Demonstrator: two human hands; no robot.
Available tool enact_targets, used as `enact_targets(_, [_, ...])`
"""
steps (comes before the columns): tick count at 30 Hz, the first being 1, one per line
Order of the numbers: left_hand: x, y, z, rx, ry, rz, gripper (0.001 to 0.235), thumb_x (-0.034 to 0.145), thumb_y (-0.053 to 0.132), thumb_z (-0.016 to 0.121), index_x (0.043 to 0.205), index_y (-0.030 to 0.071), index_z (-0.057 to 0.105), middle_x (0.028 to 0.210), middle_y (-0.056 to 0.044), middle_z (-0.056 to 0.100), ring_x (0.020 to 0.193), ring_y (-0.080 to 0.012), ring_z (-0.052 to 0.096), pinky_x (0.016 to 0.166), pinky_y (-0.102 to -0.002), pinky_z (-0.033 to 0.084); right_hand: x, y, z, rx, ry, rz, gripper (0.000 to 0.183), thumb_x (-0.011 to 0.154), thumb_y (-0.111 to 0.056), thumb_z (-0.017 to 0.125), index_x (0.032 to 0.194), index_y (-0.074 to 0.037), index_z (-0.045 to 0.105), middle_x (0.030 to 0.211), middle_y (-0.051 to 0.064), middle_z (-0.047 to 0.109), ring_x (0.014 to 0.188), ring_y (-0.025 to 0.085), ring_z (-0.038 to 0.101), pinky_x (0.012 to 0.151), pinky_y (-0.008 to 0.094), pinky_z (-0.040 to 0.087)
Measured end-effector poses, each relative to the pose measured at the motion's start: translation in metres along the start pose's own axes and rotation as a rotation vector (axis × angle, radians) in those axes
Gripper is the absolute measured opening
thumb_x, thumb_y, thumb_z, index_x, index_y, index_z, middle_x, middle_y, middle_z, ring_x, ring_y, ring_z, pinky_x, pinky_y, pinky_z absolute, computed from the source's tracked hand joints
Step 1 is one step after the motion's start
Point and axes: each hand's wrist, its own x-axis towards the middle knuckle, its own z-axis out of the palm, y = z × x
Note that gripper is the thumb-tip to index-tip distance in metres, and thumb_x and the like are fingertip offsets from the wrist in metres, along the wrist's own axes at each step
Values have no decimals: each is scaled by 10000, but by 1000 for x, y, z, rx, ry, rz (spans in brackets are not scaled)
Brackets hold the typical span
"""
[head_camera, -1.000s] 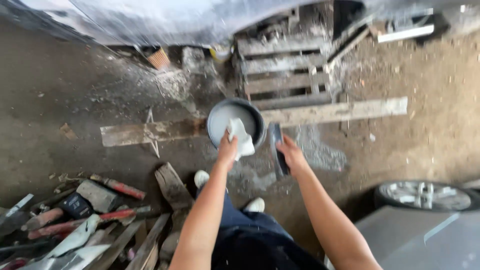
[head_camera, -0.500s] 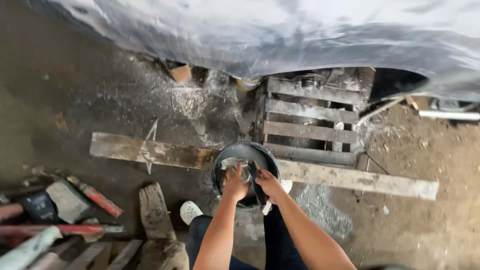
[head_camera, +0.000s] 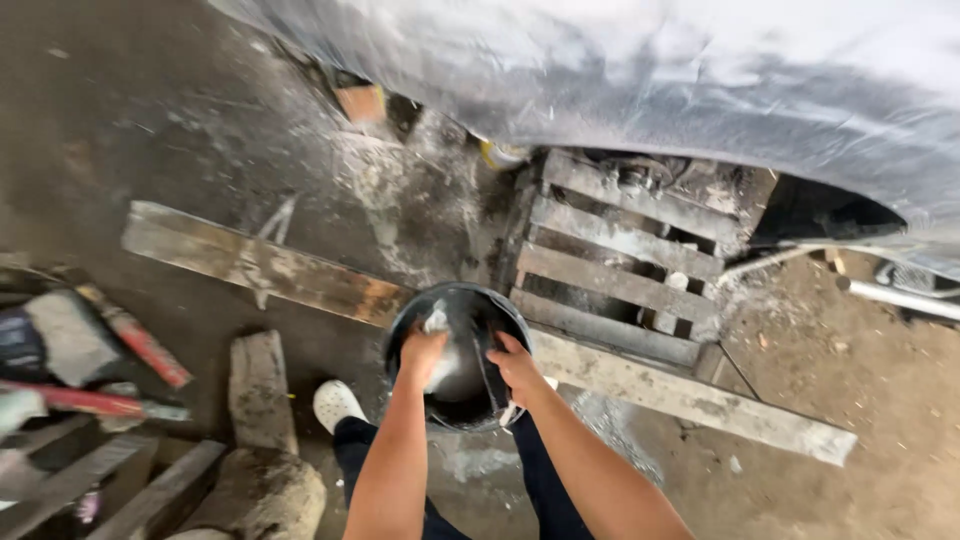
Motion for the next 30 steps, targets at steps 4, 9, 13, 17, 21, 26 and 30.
enact_targets(4, [-131, 113, -51, -817, -134, 36, 408, 722, -9, 740, 1121, 46, 677, 933, -87, 722, 783, -209, 704, 698, -393, 601, -23, -51, 28, 22, 31, 26, 557, 930, -152, 632, 1472, -180, 512, 1374, 31, 636, 1209, 218, 606, 975, 395, 497])
enact_targets(9, [-251, 209, -77, -884, -254, 326, 473, 813, 57, 775, 1265, -1, 649, 1054, -70, 712, 937, -180, 658, 848, -349, 546, -16, -76, 63, 423, -163, 70, 502, 917, -249, 642, 1397, -142, 543, 1246, 87, 652, 1084, 261, 635, 897, 437, 533])
enact_targets(13, [-276, 264, -86, -185, 254, 1062, 662, 734, 96, 853, 1306, -34, 547, 1205, -196, 584, 1093, -330, 583, 914, -436, 478, -8, -111, 92, 721, -301, 2, 508, 913, -317, 651, 1356, -90, 552, 1159, 135, 664, 1008, 301, 654, 859, 453, 546])
enact_targets(17, [-247, 334, -114, -366, 579, 827, 528, 804, 230, 838, 1236, 48, 596, 1167, -131, 660, 1055, -270, 643, 906, -419, 545, -63, -219, 116, 345, -254, -679, 579, 903, -123, 657, 1448, -76, 465, 1266, 86, 643, 1124, 204, 621, 967, 354, 504])
enact_targets(21, [-235, 502, -192, -1003, 388, 1099, 556, 974, 111, 774, 1423, -78, 506, 1324, -190, 607, 1153, -259, 619, 1009, -424, 547, -165, -340, 99, 11, -14, -800, 612, 943, -65, 585, 1536, -69, 433, 1225, 114, 645, 1076, 168, 586, 934, 311, 479])
enact_targets(26, [-184, 692, -276, -713, 802, 1569, 785, 1084, 186, 778, 1634, 34, 239, 1614, -207, 343, 1427, -388, 401, 1187, -487, 406, -187, -357, 28, 134, -6, -764, 569, 982, -79, 587, 1533, -69, 442, 1162, 100, 650, 1013, 148, 578, 893, 295, 483])
enact_targets(30, [-156, 742, -243, -797, 845, 1750, 607, 1058, 311, 724, 1539, 166, 382, 1575, -153, 379, 1443, -388, 551, 1106, -501, 472, -178, -325, -28, 246, 44, -741, 576, 974, -86, 590, 1526, -87, 424, 1123, 76, 648, 986, 147, 580, 865, 297, 488])
